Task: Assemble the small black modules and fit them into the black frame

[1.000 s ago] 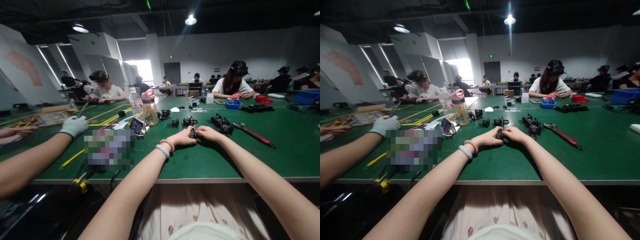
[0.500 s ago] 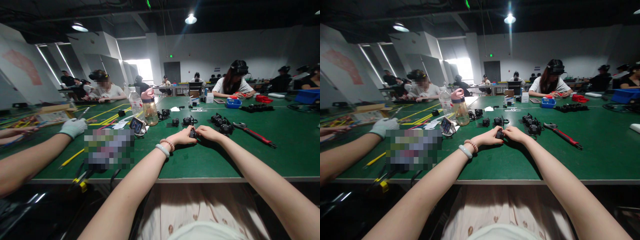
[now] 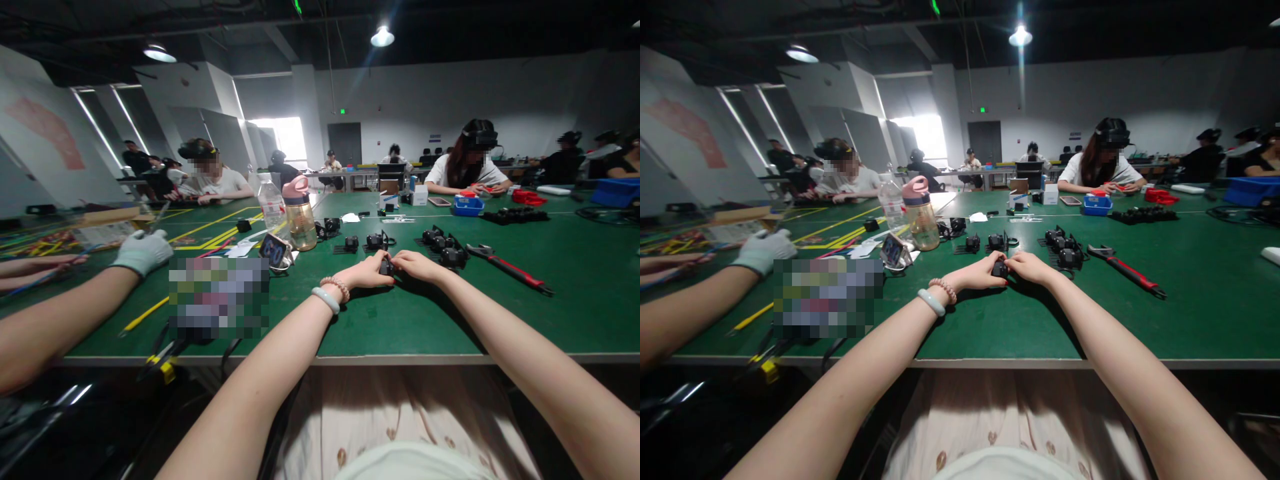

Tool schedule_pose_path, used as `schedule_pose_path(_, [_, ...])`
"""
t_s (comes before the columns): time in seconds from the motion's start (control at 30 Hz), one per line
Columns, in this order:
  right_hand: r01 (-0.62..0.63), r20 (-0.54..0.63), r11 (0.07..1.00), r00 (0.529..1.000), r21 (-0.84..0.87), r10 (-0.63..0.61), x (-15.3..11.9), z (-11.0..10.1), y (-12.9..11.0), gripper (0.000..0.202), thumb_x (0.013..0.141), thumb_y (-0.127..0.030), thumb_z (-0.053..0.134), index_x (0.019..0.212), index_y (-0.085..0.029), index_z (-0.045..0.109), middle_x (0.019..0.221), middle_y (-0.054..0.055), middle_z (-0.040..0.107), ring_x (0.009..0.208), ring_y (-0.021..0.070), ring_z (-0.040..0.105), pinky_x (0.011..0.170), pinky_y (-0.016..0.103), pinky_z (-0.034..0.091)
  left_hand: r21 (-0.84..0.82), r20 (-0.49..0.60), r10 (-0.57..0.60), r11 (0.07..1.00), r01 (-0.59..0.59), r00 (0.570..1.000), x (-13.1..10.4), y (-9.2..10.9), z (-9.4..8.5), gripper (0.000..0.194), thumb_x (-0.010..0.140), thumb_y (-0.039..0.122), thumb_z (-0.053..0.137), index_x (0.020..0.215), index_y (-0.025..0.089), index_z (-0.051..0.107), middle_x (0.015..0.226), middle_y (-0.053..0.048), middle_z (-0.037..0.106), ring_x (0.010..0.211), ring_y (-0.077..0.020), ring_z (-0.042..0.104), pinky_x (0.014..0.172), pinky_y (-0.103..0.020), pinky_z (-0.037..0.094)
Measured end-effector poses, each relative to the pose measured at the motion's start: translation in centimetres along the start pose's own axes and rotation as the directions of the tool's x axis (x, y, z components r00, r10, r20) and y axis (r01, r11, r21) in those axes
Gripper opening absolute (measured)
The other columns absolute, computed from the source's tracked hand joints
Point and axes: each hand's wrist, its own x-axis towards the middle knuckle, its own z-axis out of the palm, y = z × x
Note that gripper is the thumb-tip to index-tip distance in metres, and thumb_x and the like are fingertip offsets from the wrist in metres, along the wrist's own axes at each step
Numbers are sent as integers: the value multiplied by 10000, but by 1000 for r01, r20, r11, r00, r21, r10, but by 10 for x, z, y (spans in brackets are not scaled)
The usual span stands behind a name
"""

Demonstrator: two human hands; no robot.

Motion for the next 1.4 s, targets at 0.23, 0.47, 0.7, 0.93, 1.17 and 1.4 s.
schedule_pose_path(0.23, [-8,-8,1000,1000,16,8,0,0,-1,318,765,-357,379,715,-133,600,764,48,576,717,146,510,669,236,379,-6,-1,-12,1000,12,1000,-1,2,0,601,599,403,587,1103,175,354,989,-54,508,850,-166,496,751,-276,395])
schedule_pose_path(0.47, [-44,-13,999,999,19,44,0,0,-1,296,756,-356,399,704,-138,592,737,38,579,688,142,506,641,236,377,-3,12,-30,1000,30,999,-1,4,-1,611,598,413,586,1110,180,347,998,-55,504,850,-165,495,756,-278,394])
schedule_pose_path(0.7, [-42,6,998,999,44,41,-3,-3,-7,250,740,-328,417,785,-140,575,757,26,579,701,134,499,637,235,368,5,0,-21,1000,21,1000,0,-1,1,595,601,415,576,1100,179,353,981,-50,509,840,-169,504,730,-269,398])
schedule_pose_path(0.93, [15,11,982,1000,190,-17,-7,-3,-12,247,646,-209,502,884,-146,482,858,22,548,675,107,494,626,237,388,9,-13,-8,1000,8,1000,1,-3,2,601,593,389,581,1097,160,347,1000,-61,504,860,-183,505,737,-277,394])
schedule_pose_path(1.17, [61,73,955,994,290,-85,-9,-4,-15,323,586,-150,523,893,-159,421,762,-16,484,581,77,457,530,201,372,-25,-11,-38,999,38,999,-2,4,-1,568,580,390,591,1052,162,374,948,-51,522,834,-193,519,701,-274,399])
schedule_pose_path(1.4, [56,89,957,992,286,-84,-10,-4,-15,356,573,-144,544,896,-170,398,680,-44,460,545,69,440,515,195,367,-18,-9,-64,998,63,998,-2,5,-1,562,571,384,596,1037,156,379,934,-52,521,823,-190,517,693,-271,398])
